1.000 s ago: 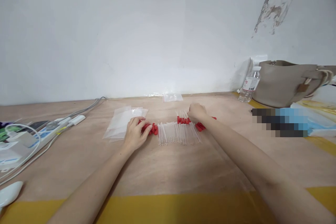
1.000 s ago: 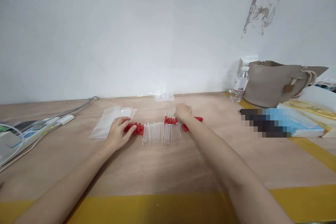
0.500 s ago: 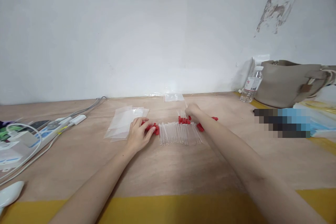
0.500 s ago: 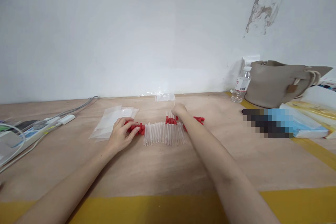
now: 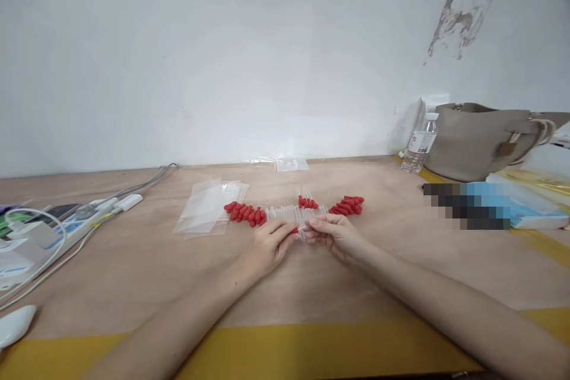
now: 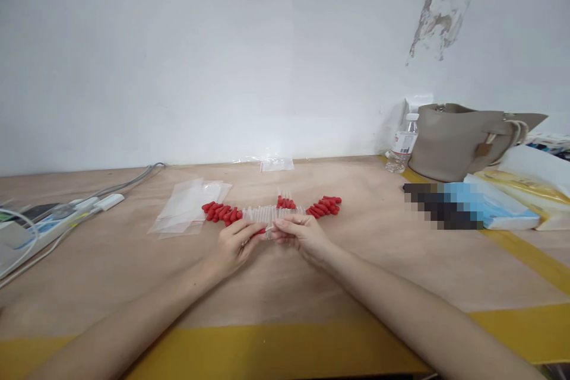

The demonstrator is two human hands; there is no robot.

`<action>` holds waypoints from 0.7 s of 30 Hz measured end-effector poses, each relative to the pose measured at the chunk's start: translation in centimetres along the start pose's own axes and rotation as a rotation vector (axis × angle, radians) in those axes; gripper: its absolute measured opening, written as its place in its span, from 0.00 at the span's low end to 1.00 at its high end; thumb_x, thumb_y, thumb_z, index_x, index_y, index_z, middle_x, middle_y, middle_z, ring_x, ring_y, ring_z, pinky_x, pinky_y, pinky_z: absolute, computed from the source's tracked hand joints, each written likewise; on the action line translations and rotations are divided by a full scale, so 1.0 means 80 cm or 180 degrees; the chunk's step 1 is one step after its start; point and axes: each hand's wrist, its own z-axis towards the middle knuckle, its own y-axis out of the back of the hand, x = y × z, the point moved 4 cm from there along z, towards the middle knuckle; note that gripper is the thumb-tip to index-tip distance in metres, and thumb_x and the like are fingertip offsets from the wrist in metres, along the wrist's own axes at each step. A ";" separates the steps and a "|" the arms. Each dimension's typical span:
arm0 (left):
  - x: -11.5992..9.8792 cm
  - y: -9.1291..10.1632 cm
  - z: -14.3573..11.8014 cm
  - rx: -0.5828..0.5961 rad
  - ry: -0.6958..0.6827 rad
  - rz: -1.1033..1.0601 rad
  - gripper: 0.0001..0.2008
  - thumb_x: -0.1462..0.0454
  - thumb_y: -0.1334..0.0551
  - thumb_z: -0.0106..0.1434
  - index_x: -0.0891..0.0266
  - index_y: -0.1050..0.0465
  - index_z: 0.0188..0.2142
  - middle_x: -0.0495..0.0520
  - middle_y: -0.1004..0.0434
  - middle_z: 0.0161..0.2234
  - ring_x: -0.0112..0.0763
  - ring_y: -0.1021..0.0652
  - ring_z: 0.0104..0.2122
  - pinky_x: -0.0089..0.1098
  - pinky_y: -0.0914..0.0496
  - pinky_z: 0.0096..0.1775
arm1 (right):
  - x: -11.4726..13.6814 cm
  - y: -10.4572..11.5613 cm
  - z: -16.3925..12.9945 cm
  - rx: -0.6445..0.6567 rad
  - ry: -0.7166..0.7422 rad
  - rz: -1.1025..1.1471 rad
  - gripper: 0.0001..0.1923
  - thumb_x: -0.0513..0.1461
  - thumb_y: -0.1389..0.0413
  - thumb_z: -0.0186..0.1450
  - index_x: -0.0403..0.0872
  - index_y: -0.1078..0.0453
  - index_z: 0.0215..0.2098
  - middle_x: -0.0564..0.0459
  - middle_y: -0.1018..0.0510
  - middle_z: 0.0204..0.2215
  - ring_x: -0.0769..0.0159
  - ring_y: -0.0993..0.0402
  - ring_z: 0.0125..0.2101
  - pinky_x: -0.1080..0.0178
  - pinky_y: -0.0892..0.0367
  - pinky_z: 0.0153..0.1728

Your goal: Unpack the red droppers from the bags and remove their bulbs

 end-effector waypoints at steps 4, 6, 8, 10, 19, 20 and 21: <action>-0.001 -0.006 -0.006 0.0029 -0.0252 0.0193 0.09 0.62 0.45 0.62 0.60 0.32 0.41 0.52 0.28 0.29 0.28 0.29 0.29 0.30 0.34 0.32 | 0.012 0.004 -0.015 0.0260 0.0537 -0.1602 0.13 0.45 0.42 0.53 0.45 0.26 0.32 0.52 0.23 0.25 0.69 0.31 0.24 0.64 0.37 0.29; -0.003 -0.004 -0.005 0.0070 -0.0342 0.0359 0.09 0.61 0.44 0.61 0.60 0.32 0.41 0.52 0.27 0.29 0.29 0.29 0.29 0.32 0.36 0.33 | 0.023 -0.001 -0.022 0.0230 0.1133 -0.2643 0.12 0.44 0.46 0.58 0.46 0.26 0.36 0.51 0.23 0.28 0.68 0.31 0.27 0.63 0.39 0.32; -0.008 0.000 -0.004 0.0150 -0.0410 0.0526 0.08 0.60 0.44 0.61 0.60 0.31 0.39 0.52 0.27 0.28 0.30 0.30 0.29 0.33 0.38 0.32 | 0.028 -0.011 -0.030 0.0194 0.1641 -0.3500 0.12 0.42 0.52 0.63 0.48 0.28 0.38 0.51 0.24 0.28 0.67 0.32 0.29 0.61 0.42 0.35; -0.013 0.000 -0.002 0.0308 -0.0482 0.0642 0.08 0.60 0.46 0.62 0.60 0.30 0.36 0.51 0.28 0.26 0.30 0.30 0.28 0.34 0.40 0.32 | 0.025 -0.020 -0.035 0.0249 0.1923 -0.4018 0.14 0.40 0.55 0.65 0.48 0.28 0.36 0.52 0.26 0.26 0.69 0.34 0.29 0.62 0.44 0.36; -0.018 -0.008 -0.004 0.0763 -0.0316 0.0629 0.14 0.64 0.53 0.64 0.63 0.34 0.25 0.52 0.33 0.22 0.30 0.34 0.26 0.36 0.41 0.35 | 0.015 -0.023 -0.043 0.0296 0.3062 -0.4709 0.15 0.37 0.58 0.66 0.45 0.31 0.29 0.57 0.35 0.19 0.73 0.45 0.22 0.64 0.51 0.32; -0.017 -0.007 -0.003 0.0828 -0.0289 0.0623 0.15 0.64 0.53 0.64 0.63 0.35 0.25 0.51 0.33 0.22 0.30 0.34 0.26 0.37 0.42 0.36 | 0.016 -0.022 -0.044 0.0275 0.3160 -0.4784 0.15 0.37 0.58 0.66 0.45 0.31 0.29 0.57 0.37 0.18 0.73 0.46 0.21 0.64 0.52 0.31; -0.017 -0.007 -0.002 0.0887 -0.0259 0.0616 0.15 0.64 0.54 0.64 0.63 0.36 0.24 0.51 0.33 0.21 0.30 0.34 0.25 0.37 0.42 0.36 | 0.016 -0.021 -0.045 0.0256 0.3245 -0.4848 0.15 0.37 0.58 0.66 0.45 0.31 0.29 0.58 0.38 0.18 0.73 0.47 0.21 0.64 0.52 0.31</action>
